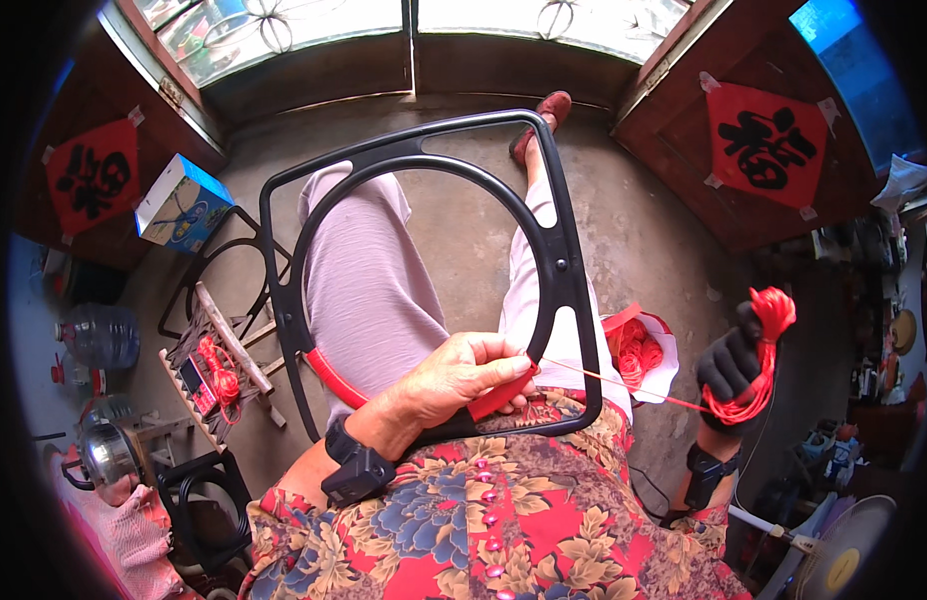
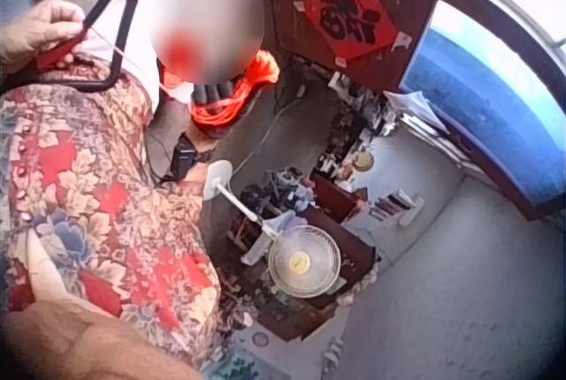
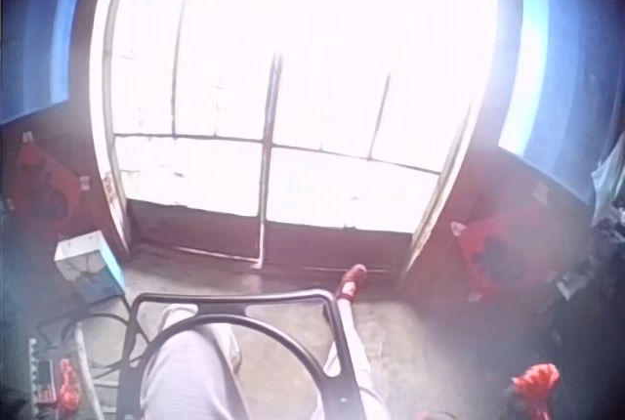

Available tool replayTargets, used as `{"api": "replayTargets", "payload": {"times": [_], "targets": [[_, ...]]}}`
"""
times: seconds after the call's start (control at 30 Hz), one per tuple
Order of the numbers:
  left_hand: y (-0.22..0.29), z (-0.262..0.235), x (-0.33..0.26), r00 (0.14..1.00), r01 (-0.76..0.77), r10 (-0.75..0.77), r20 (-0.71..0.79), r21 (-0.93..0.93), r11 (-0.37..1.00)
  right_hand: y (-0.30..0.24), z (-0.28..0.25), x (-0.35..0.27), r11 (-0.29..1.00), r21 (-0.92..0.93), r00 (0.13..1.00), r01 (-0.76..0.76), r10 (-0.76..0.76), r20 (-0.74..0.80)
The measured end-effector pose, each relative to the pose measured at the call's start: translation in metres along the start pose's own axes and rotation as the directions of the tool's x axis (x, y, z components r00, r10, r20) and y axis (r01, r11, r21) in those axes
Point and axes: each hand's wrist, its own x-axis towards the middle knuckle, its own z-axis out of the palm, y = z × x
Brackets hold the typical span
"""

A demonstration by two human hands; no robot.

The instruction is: Wrapping red thread or cord tightly around a black circular frame.

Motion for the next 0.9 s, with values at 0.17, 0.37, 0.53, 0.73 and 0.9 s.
{"api": "replayTargets", "payload": {"times": [0.17, 0.37, 0.53, 0.73, 0.9], "targets": [[0.002, 0.005, -0.001, 0.999, 0.034, -0.034, -0.010, 0.020, 0.999, 0.019, -0.009, 0.004, 0.917, 0.396, 0.994, 0.048, -0.006, -0.108], [0.005, 0.007, 0.001, 0.998, -0.046, 0.048, -0.040, 0.043, 0.998, 0.031, -0.025, 0.064, 0.481, 0.871, 0.993, -0.098, 0.111, 0.050], [-0.001, 0.005, -0.002, 0.978, -0.179, 0.202, -0.051, 0.288, 0.941, 0.009, 0.043, 0.108, 0.939, 0.342, 0.997, -0.047, 0.025, 0.069], [-0.014, -0.010, 0.005, 0.847, -0.463, 0.530, 0.026, 0.524, 0.715, -0.060, 0.156, 0.101, 0.216, -0.303, 0.370, 0.928, -0.462, 0.806], [-0.011, 0.009, -0.001, 0.855, -0.461, 0.512, -0.084, 0.329, 0.824, -0.043, 0.187, 0.089, 0.293, -0.124, 0.214, 0.948, -0.300, 0.930]]}}
